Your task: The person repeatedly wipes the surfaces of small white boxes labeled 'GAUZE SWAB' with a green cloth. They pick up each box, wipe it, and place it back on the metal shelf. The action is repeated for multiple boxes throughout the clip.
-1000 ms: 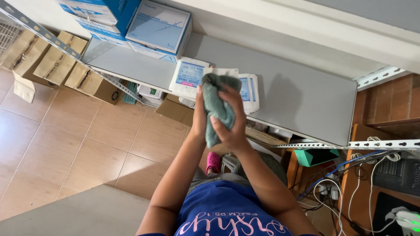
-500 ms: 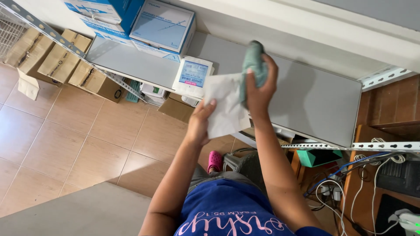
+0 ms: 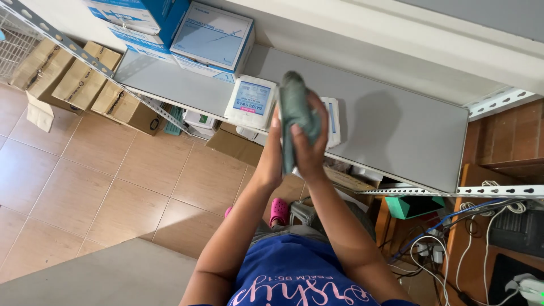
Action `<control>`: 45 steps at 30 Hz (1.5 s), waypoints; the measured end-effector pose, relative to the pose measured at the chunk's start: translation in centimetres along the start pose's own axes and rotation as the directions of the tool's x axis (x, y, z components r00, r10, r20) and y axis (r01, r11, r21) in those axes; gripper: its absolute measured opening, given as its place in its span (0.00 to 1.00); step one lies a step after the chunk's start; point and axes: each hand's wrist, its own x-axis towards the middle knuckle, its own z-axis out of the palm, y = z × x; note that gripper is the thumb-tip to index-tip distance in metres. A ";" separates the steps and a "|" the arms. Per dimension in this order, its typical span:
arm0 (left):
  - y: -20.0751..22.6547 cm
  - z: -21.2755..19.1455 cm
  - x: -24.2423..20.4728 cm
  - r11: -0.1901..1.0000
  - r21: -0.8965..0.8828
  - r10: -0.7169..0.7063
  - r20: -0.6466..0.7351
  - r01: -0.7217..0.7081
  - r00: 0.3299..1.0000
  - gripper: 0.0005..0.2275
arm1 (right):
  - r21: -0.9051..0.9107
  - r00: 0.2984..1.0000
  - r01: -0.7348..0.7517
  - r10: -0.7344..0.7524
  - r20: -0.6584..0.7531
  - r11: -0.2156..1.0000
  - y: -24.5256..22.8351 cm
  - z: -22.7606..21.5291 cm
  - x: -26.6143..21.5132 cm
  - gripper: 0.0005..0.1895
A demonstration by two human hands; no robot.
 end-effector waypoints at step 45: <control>-22.5 -15.9 23.6 0.408 0.888 -0.150 -0.165 0.213 0.975 0.32 | -0.351 0.446 -0.800 0.873 0.195 0.487 19.5 2.3 0.9 0.50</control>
